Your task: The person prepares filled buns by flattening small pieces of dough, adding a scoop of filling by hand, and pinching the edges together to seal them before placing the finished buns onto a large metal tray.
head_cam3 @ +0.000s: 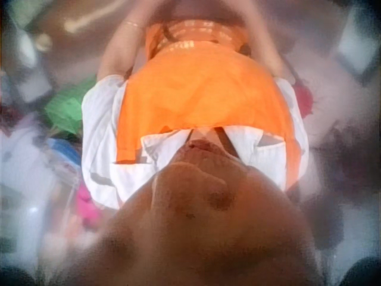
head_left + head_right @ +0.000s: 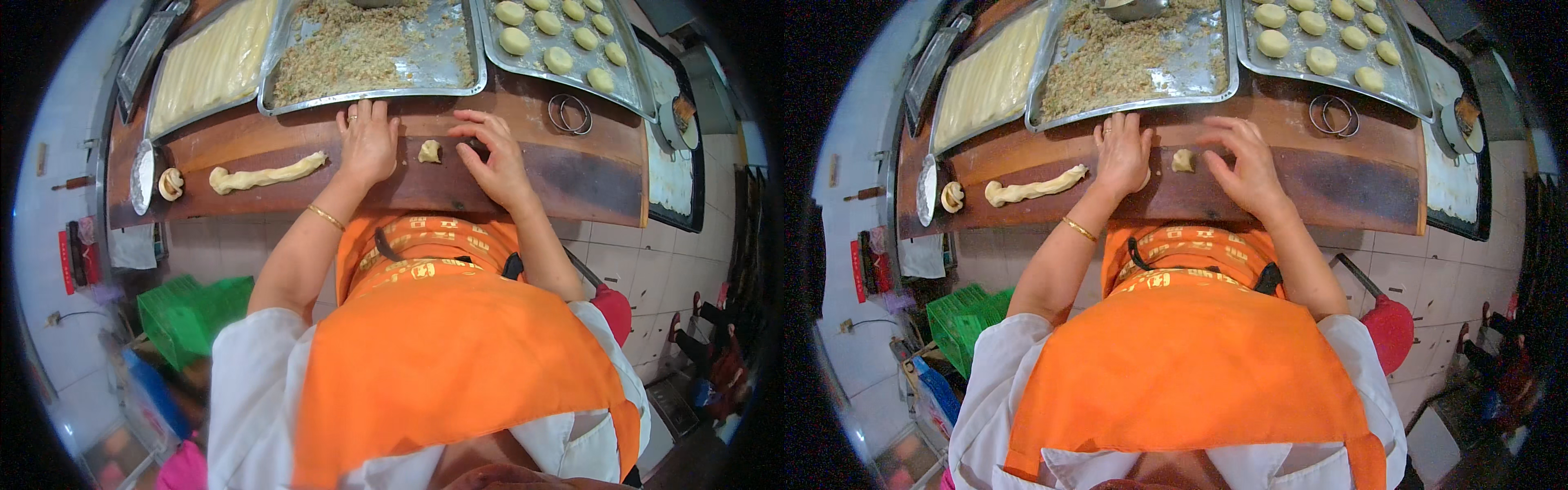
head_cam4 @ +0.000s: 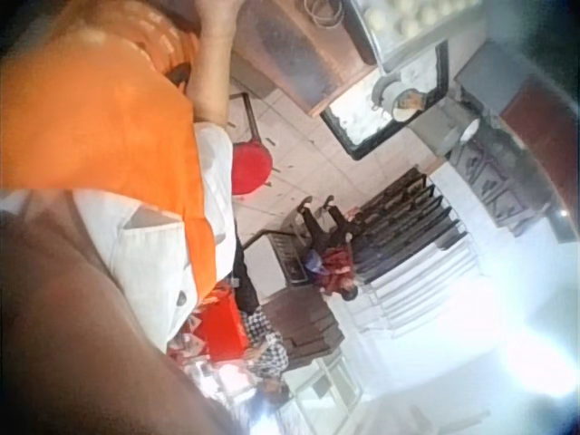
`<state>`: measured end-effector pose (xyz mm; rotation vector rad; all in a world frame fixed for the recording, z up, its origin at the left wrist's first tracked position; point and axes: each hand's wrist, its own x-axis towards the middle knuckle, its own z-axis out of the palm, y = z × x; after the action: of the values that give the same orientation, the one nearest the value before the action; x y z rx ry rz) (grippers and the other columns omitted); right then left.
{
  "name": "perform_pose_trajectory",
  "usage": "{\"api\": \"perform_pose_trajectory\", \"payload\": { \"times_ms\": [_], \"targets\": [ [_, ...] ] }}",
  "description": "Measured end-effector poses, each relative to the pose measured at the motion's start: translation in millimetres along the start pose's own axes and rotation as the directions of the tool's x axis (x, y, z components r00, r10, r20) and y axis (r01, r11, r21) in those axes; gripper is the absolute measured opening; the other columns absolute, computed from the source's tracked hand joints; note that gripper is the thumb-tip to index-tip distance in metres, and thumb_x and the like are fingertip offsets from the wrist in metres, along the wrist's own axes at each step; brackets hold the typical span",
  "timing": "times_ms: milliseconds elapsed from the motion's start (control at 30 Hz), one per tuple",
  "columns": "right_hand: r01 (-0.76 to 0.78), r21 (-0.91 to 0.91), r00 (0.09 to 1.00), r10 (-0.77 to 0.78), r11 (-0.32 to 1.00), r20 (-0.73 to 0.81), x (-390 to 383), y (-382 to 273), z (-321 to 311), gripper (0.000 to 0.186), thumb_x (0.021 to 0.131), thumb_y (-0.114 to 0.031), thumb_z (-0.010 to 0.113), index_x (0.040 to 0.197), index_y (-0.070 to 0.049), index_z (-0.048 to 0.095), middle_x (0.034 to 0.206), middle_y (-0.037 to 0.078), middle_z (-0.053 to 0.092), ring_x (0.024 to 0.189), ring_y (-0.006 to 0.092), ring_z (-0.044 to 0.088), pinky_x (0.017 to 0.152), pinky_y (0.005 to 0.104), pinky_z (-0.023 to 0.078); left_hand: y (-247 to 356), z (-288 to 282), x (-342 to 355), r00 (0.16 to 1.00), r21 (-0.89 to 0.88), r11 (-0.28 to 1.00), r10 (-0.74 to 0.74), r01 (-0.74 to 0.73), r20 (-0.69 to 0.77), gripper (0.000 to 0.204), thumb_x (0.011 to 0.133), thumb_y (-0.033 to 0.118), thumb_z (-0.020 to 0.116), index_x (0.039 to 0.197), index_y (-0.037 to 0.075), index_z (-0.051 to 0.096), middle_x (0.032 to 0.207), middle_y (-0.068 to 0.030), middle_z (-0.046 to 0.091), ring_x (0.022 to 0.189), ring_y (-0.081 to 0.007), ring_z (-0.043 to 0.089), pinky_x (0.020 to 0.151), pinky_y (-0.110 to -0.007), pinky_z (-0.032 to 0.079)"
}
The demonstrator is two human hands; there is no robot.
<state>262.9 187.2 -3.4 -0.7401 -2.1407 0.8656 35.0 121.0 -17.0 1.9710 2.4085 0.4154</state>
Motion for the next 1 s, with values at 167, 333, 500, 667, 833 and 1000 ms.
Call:
{"api": "perform_pose_trajectory", "payload": {
  "times_ms": [167, 333, 500, 667, 833, 1000],
  "targets": [
    [-0.023, 0.063, 1.0, 0.022, 0.998, 0.007, -4.0, -7.7, -7.4, 0.018, 0.085, -0.009, 0.066, 0.102, -0.007, 0.069, 0.123, 0.011, 0.063, 0.118, 0.0326, 0.055, 0.1, 0.0417, 0.044, -31.1, 8.7, 1.0, 0.999, -0.362, 0.93, -0.05, 0.054, 0.021, 0.041, 0.096, 0.032, 0.057, 0.121, -0.001, 0.056, 0.115, -0.0194, 0.055, 0.112, -0.0381, 0.052, 0.103, -0.05, 0.036],
    [-0.045, 0.024, 0.999, 0.046, 0.999, -0.013, -18.0, 6.7, -17.0, 0.015, 0.086, -0.009, 0.065, 0.1, -0.006, 0.069, 0.116, 0.012, 0.066, 0.111, 0.0325, 0.059, 0.095, 0.0413, 0.047, -12.9, -17.8, -35.1, 0.991, -0.543, 0.835, -0.128, 0.089, -0.034, 0.045, 0.097, 0.031, 0.057, 0.127, -0.002, 0.053, 0.12, -0.0214, 0.053, 0.114, -0.0376, 0.049, 0.102, -0.044, 0.038],
    [-0.049, 0.052, 0.998, 0.048, 0.997, 0.028, -14.8, 1.7, -6.2, 0.013, 0.086, -0.008, 0.066, 0.099, -0.006, 0.069, 0.11, 0.011, 0.068, 0.107, 0.0317, 0.061, 0.094, 0.0411, 0.048, 7.8, -13.5, -69.2, 0.991, -0.179, 0.98, -0.104, 0.087, -0.089, 0.068, 0.078, 0.029, 0.081, 0.13, -0.001, 0.048, 0.122, -0.0207, 0.052, 0.114, -0.039, 0.048, 0.098, -0.048, 0.041],
    [0.018, 0.102, 0.999, -0.022, 0.995, 0.035, -1.8, -12.0, 15.1, 0.012, 0.085, -0.007, 0.066, 0.096, -0.006, 0.07, 0.103, 0.011, 0.07, 0.101, 0.0322, 0.064, 0.09, 0.0415, 0.05, -8.8, -12.8, -71.6, 0.989, -0.298, 0.952, -0.104, 0.069, -0.104, 0.06, 0.079, 0.022, 0.081, 0.126, -0.001, 0.052, 0.116, -0.0194, 0.058, 0.108, -0.038, 0.055, 0.095, -0.045, 0.045],
    [0.114, 0.19, 0.982, -0.14, 0.975, 0.129, 13.0, -36.3, 29.3, 0.047, 0.079, -0.013, 0.073, 0.123, -0.005, 0.059, 0.118, 0.018, 0.061, 0.111, 0.037, 0.057, 0.1, 0.0459, 0.045, -9.6, -23.4, -65.2, 0.872, -0.936, -0.087, -0.343, 0.34, 0.349, 0.044, 0.091, 0.008, 0.058, 0.133, -0.005, 0.051, 0.129, -0.0182, 0.057, 0.121, -0.0252, 0.056, 0.105, -0.037, 0.044],
    [0.231, -0.004, 0.957, -0.226, 0.973, 0.184, 32.5, -61.0, 7.3, 0.067, 0.074, -0.016, 0.08, 0.135, -0.009, 0.054, 0.124, 0.014, 0.058, 0.118, 0.0337, 0.052, 0.103, 0.0466, 0.041, 17.7, -44.1, -39.0, 0.887, -0.655, -0.666, 0.024, 0.358, 0.462, 0.046, 0.103, 0.032, 0.042, 0.135, 0.0, 0.047, 0.133, -0.0139, 0.057, 0.124, -0.0279, 0.056, 0.1, -0.043, 0.049]
  ]
}}
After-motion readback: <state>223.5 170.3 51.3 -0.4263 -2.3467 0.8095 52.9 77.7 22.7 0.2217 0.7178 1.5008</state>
